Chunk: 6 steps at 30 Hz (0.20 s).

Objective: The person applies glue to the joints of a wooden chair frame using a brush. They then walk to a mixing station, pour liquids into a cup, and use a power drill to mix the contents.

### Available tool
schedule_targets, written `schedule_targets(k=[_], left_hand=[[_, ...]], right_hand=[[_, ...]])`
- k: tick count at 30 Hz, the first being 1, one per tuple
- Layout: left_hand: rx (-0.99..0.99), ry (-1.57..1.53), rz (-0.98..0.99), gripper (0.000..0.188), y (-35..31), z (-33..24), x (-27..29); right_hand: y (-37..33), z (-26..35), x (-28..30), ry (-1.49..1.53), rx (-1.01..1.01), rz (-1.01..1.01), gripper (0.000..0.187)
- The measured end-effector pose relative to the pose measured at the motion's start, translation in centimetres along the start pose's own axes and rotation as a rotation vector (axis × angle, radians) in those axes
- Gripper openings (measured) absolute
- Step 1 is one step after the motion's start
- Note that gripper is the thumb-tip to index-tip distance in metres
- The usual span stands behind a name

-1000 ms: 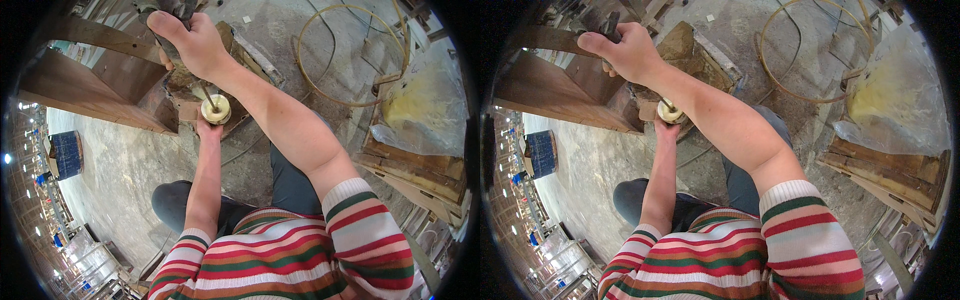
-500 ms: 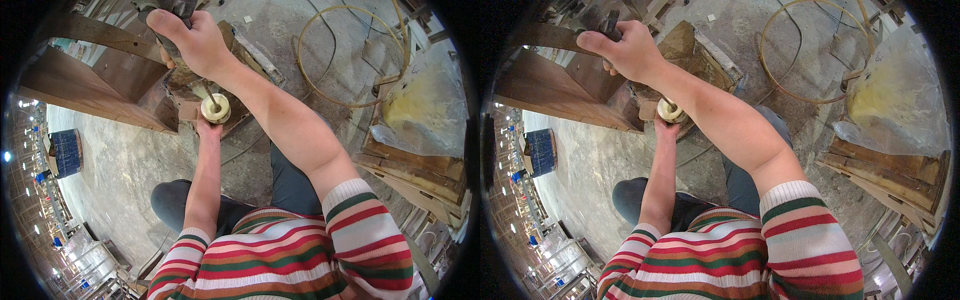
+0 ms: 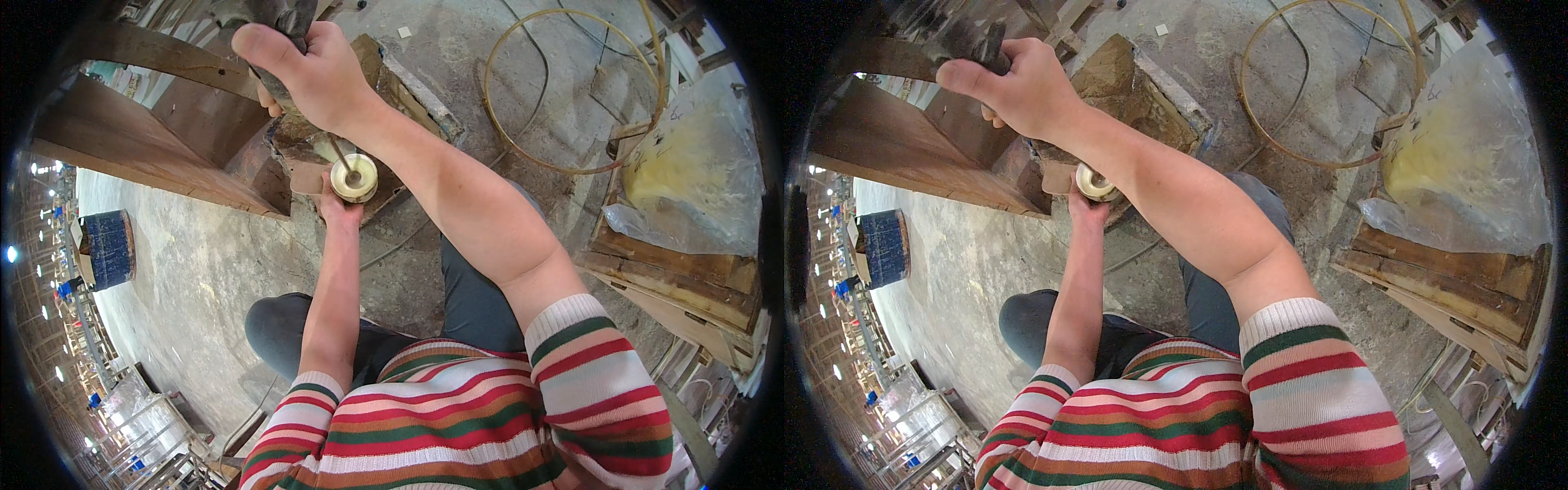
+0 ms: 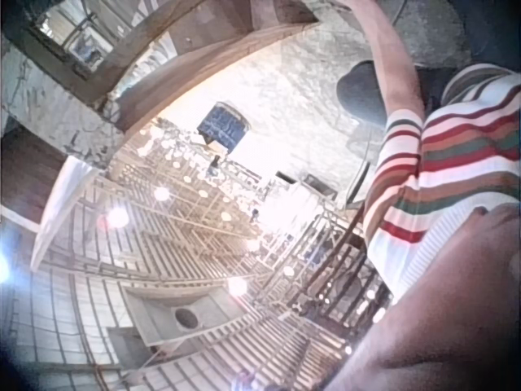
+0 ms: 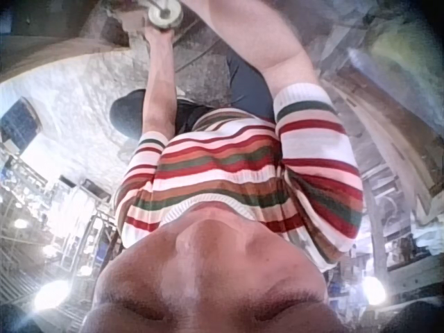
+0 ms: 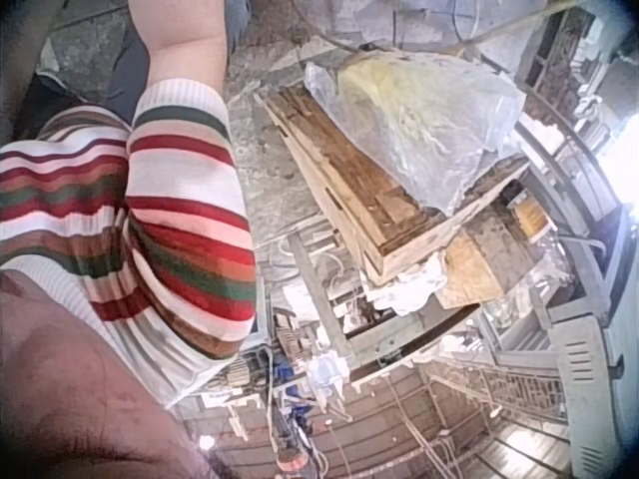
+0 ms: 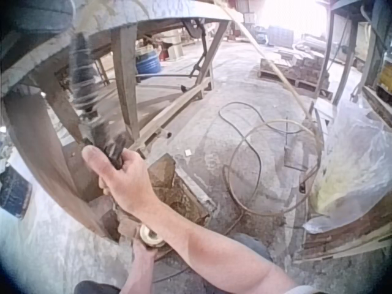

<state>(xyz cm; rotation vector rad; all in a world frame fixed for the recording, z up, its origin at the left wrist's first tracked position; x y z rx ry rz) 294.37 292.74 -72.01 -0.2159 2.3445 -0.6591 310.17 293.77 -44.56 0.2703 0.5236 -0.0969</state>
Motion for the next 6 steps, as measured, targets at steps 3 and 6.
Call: schedule_targets(k=[3, 6], left_hand=[[0.017, -0.014, -0.001, 0.042, -0.27, 0.13, -0.28], [0.031, -0.013, -0.006, 0.042, -0.33, 0.02, -0.24]], right_hand=[[-0.10, -0.03, -0.08, 0.008, -0.004, -0.001, 0.049], [-0.14, -0.06, -0.16, -0.012, -0.017, 0.005, 0.049]])
Point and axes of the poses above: each hand's wrist, its own y-axis towards the middle knuckle, its own x-axis out of the back of the hand, z = x × y, the point moved 4 cm from there along y, towards the middle knuckle, and after that the axes turned 10 degrees about -x, right-handed, at the moved point
